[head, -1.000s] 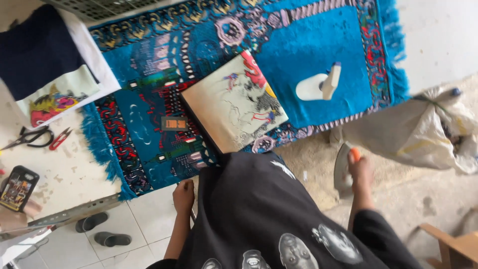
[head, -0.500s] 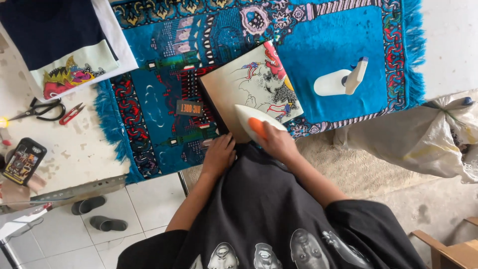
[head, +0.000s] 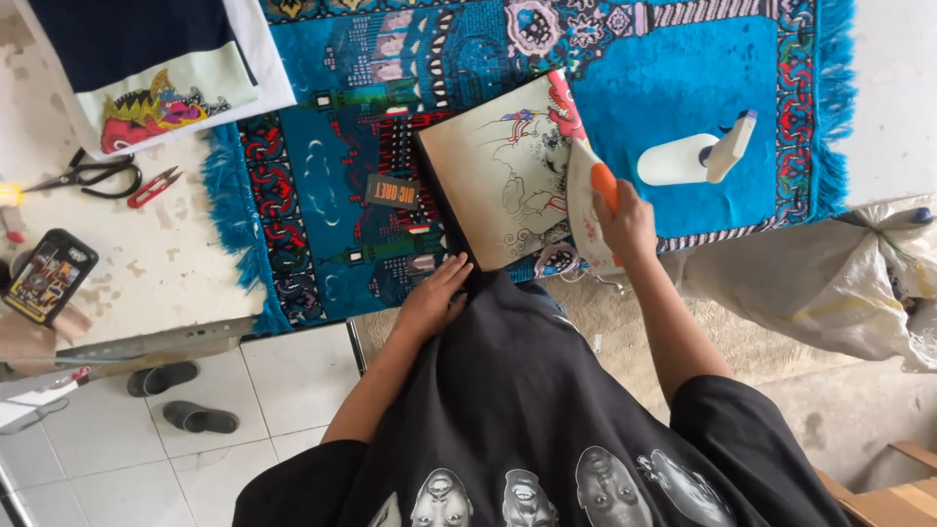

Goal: Ironing a black t-shirt using a hand iron and spray bottle, followed by folding the garment.

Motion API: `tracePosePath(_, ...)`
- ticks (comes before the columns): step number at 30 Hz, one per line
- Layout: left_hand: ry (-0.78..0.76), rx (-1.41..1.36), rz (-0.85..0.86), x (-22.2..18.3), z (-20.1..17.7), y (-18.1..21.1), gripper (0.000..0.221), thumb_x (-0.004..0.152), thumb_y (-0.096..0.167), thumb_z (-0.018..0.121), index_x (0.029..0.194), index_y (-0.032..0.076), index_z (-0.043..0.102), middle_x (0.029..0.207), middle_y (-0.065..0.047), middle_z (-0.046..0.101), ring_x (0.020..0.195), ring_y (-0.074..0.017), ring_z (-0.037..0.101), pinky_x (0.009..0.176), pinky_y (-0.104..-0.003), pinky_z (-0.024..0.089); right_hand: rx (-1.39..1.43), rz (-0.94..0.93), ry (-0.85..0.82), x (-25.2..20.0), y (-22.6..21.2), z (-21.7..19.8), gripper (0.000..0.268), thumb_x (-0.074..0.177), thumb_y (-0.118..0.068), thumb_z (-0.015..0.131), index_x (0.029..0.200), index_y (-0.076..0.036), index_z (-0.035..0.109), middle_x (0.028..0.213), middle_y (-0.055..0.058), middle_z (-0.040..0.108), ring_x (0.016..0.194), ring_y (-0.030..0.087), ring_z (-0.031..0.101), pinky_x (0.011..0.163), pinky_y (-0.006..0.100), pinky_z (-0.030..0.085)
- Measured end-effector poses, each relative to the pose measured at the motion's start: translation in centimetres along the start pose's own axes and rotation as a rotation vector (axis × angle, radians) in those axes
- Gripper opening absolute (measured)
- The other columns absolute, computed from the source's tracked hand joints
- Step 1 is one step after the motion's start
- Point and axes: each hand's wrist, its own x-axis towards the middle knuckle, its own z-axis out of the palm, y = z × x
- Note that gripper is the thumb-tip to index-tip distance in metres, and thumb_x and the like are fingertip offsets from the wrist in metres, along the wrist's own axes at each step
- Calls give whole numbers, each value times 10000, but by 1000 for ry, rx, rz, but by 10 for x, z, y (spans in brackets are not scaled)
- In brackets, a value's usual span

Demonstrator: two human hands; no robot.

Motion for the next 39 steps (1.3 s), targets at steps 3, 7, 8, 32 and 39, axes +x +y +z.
tracePosePath(3,22,-55,-13,-8,0,-2,530,923,108,663,1444,72,578,1588,-130,470,1414,-354,488,1127,-465,467,-3,-1,-71,-18,-35,13,396,931,-458,719,1188,-159,675,729,156,708,687,405,726,634,498,576)
tracePosePath(7,20,-46,-35,-22,12,-13,574,940,45,562,1510,92,520,1608,-117,441,1440,-350,455,1177,-468,416,8,-94,-221,-60,-90,17,460,932,-500,669,1231,-152,632,697,196,694,691,417,734,647,537,568)
tracePosePath(8,38,-28,-37,-26,10,-12,560,950,43,550,1507,87,523,1593,-121,461,1432,-348,465,1171,-475,418,-46,-138,-262,-72,-99,19,458,913,-531,666,1214,-188,635,680,167,698,660,388,739,636,503,585)
tracePosePath(32,466,9,-484,-133,-1,-68,500,962,172,613,1441,38,566,1395,-198,614,1265,-366,611,1063,-452,483,23,-205,-286,21,-210,58,409,919,-490,661,1116,-133,627,767,222,693,754,457,721,667,580,573)
tracePosePath(39,470,14,-412,-109,-27,-80,406,1010,276,588,1389,137,621,1303,-81,651,1213,-276,636,1028,-403,498,-44,-241,-373,-124,-172,9,457,905,-478,635,1224,-155,585,780,208,709,693,447,727,604,579,587)
